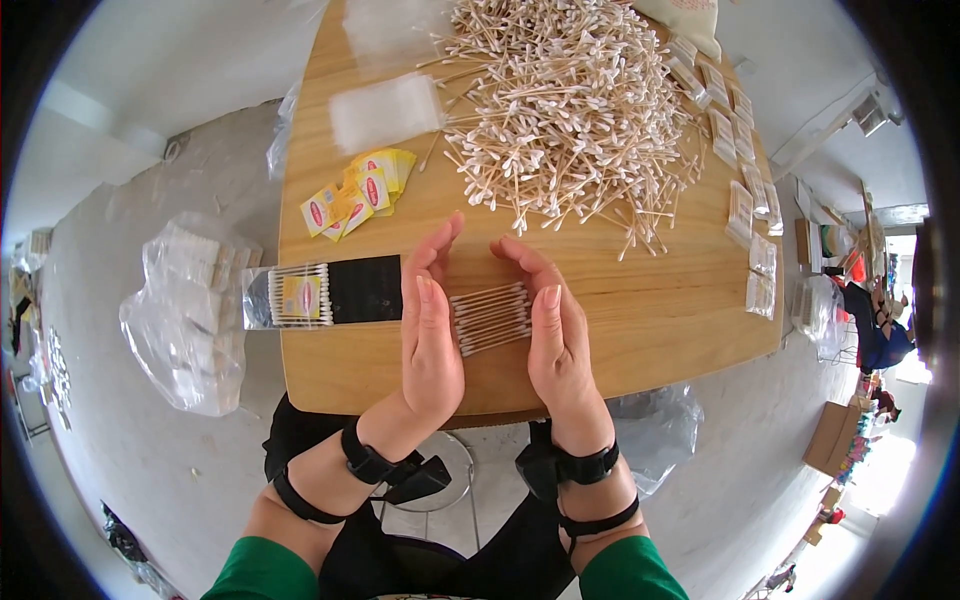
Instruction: Sorting cotton swabs into bundles and placing them into small plastic bags with labels.
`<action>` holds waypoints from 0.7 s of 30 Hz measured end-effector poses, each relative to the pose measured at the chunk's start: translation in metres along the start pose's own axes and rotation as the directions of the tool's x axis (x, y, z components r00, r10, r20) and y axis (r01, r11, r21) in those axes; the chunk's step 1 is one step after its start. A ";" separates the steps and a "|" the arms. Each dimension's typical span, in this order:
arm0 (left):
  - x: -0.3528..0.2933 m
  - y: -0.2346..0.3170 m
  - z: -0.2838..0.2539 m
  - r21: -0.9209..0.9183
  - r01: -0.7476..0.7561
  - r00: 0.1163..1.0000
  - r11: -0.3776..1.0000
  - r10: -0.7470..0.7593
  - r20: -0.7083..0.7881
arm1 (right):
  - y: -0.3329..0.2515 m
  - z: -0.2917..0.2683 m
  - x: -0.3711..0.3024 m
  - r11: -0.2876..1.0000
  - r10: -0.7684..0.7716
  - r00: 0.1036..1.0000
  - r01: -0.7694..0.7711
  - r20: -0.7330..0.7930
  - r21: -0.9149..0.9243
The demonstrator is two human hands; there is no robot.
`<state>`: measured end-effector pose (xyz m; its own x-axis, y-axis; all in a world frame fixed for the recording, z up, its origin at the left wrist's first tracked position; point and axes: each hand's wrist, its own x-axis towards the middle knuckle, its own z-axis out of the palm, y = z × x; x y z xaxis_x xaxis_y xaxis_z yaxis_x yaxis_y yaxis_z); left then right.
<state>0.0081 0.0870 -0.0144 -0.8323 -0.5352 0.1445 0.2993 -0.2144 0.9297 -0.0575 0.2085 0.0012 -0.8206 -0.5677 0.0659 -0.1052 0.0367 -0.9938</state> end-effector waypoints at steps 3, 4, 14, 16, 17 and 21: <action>-0.001 -0.003 0.000 0.032 0.006 1.000 0.999 -0.006 -0.007 | 0.004 0.006 -0.001 0.998 -0.051 0.999 0.051 0.014 -0.032; 0.000 -0.003 -0.001 0.033 -0.001 1.000 0.999 0.002 -0.002 | 0.003 0.008 -0.001 0.996 -0.058 0.998 0.058 0.011 -0.064; 0.003 0.000 -0.003 0.028 -0.001 1.000 1.000 0.002 -0.014 | 0.002 0.021 -0.005 0.999 -0.030 0.998 0.029 -0.051 -0.032; 0.006 0.005 -0.008 -0.013 0.055 0.998 0.998 -0.055 -0.001 | 0.003 0.025 -0.006 0.999 -0.011 0.996 0.014 -0.092 0.029; 0.007 0.007 -0.011 -0.010 0.055 0.998 0.998 -0.055 -0.002 | 0.003 0.028 -0.005 0.999 -0.011 0.996 0.014 -0.091 0.033; 0.013 0.015 -0.020 -0.020 0.105 0.994 0.994 -0.105 -0.024 | 0.000 0.041 0.001 0.996 -0.015 0.995 0.024 -0.097 0.090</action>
<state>0.0107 0.0601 -0.0058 -0.8480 -0.5287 0.0376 0.2194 -0.2855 0.9329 -0.0353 0.1740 -0.0023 -0.8697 -0.4854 0.0892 -0.0735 -0.0513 -0.9960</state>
